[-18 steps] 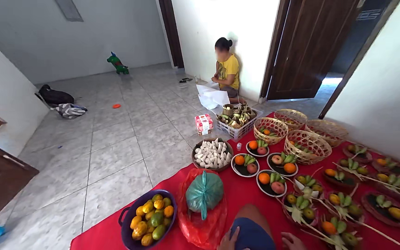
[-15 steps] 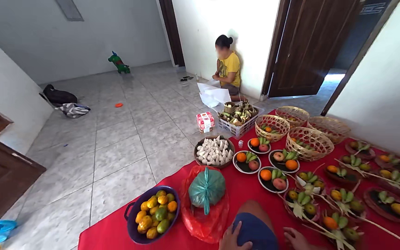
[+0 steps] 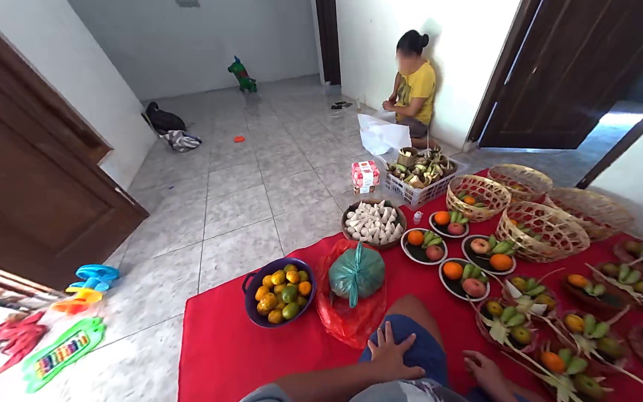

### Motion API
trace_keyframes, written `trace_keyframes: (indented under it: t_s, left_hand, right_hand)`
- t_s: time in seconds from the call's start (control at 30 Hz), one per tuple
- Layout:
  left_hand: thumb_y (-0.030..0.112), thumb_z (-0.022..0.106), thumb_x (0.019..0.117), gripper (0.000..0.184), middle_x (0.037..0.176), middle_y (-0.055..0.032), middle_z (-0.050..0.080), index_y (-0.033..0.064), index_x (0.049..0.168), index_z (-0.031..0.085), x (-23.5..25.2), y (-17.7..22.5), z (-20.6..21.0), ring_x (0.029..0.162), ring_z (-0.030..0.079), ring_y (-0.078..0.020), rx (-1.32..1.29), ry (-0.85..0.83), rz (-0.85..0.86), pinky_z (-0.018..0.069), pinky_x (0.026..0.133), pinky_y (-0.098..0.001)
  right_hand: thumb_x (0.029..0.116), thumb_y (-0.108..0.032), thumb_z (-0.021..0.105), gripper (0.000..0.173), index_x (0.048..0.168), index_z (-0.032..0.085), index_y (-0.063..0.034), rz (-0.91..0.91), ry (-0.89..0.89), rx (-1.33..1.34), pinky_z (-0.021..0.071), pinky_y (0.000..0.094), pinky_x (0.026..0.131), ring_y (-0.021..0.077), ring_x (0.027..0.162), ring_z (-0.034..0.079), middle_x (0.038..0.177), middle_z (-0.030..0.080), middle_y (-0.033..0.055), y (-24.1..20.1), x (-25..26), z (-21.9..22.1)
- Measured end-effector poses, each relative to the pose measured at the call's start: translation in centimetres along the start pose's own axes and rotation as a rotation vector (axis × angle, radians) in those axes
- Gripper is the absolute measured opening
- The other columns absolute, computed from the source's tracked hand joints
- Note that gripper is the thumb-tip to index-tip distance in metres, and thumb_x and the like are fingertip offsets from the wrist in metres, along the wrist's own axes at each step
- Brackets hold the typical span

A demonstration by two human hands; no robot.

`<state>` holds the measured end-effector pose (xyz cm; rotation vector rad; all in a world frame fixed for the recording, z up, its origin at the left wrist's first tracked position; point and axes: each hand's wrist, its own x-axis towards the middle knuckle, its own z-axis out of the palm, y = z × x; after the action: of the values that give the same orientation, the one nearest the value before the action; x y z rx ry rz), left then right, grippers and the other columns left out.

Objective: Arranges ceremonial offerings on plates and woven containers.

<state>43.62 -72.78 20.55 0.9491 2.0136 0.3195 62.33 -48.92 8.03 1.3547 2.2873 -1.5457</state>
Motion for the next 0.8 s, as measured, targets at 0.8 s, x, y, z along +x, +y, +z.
trace_keyframes:
  t_s: [0.8]
  left_hand:
    - [0.066, 0.057, 0.0929, 0.081, 0.17, -0.0227, 0.0, 0.0347, 0.162, 0.029, 2.8, -1.8, 0.9, 0.155, 0.004, -0.0479, 0.017, 0.034, 0.021, 0.0107, 0.118, -0.0713]
  right_hand:
    - [0.1057, -0.013, 0.056, 0.034, 0.135, 0.061, 0.0045, 0.069, -0.072, -0.055, 0.0524, 0.0549, 0.101, 0.0405, 0.113, 0.067, 0.128, 0.065, 0.0283, 1.1, 0.9, 1.0]
